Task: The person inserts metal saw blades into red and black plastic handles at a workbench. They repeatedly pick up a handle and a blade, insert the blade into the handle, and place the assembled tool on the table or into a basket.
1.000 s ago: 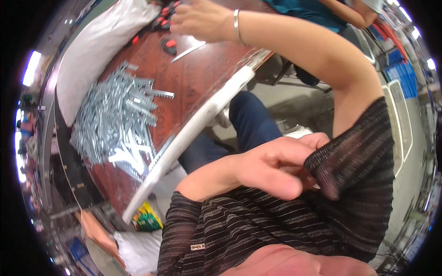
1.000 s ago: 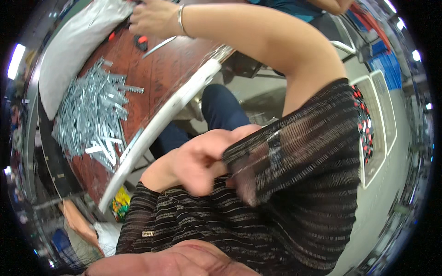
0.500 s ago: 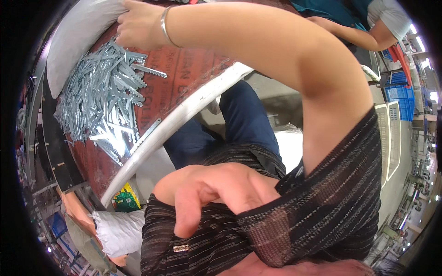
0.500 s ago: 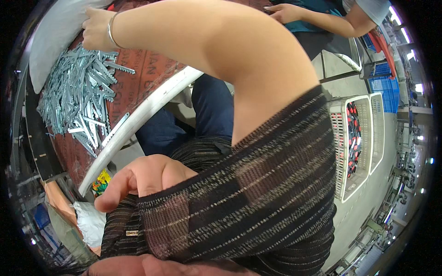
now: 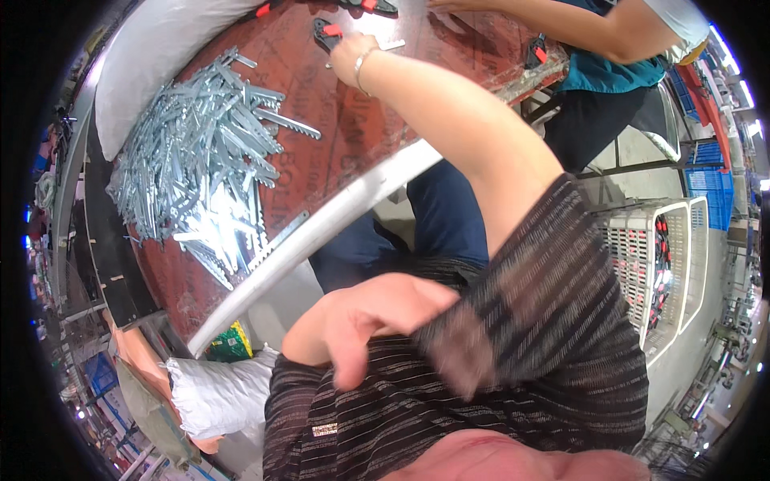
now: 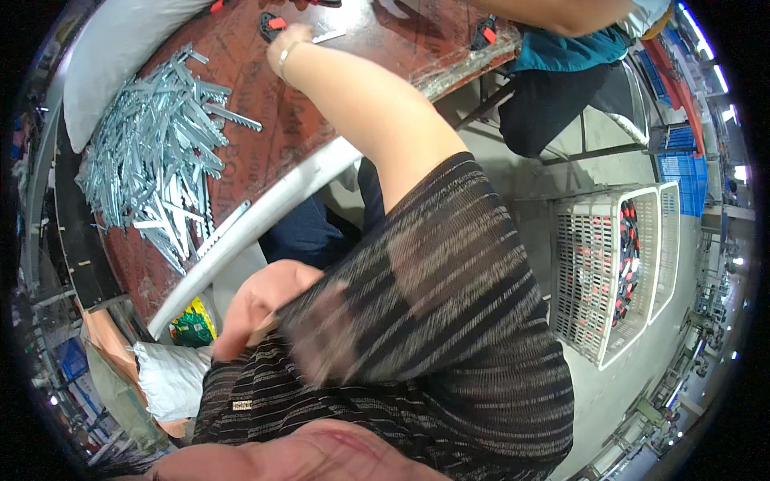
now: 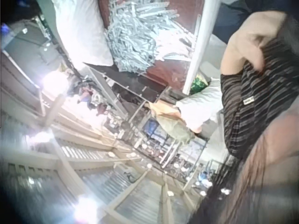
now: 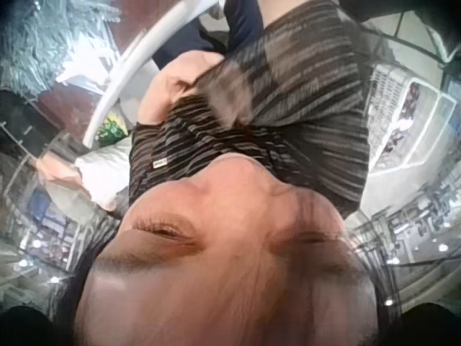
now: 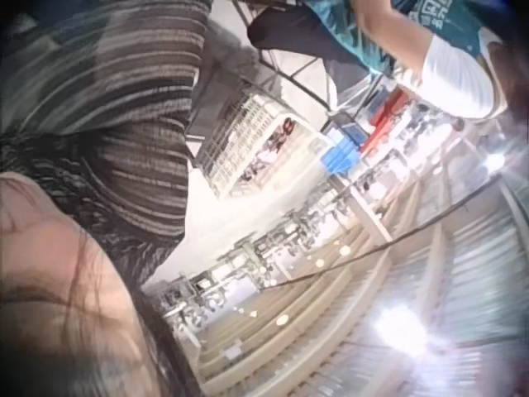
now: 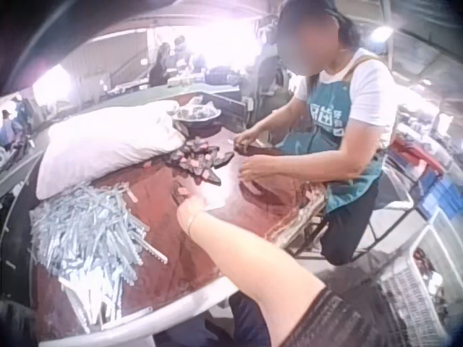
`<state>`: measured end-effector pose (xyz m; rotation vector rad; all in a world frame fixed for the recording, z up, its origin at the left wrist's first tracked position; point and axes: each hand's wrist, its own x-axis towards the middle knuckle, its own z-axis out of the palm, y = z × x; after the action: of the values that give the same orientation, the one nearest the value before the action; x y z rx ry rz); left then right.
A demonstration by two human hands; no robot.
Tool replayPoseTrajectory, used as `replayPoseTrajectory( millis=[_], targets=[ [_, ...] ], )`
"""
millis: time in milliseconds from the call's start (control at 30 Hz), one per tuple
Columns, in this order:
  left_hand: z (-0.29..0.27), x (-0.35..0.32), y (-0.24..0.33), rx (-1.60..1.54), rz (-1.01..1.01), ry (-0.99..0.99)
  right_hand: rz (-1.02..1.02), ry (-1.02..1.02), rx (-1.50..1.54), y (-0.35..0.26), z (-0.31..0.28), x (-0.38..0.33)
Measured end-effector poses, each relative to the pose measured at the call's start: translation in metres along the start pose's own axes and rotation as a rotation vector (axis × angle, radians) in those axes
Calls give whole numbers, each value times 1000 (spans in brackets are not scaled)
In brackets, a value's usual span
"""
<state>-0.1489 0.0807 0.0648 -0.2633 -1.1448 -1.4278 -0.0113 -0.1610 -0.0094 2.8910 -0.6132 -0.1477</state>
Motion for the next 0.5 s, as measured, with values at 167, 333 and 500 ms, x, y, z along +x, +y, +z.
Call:
replayPoseTrajectory(
  millis=[167,333,500],
  targets=[
    [-6,-54,41,965,-510,702,-182,279,103,6,47,-2],
    [-17,-123,87,1730,-489,1247,-347,360,37,13,33,-20],
    [-49,-130,121,1677,-436,1277,-451,510,63,29,7,-54]
  ],
)
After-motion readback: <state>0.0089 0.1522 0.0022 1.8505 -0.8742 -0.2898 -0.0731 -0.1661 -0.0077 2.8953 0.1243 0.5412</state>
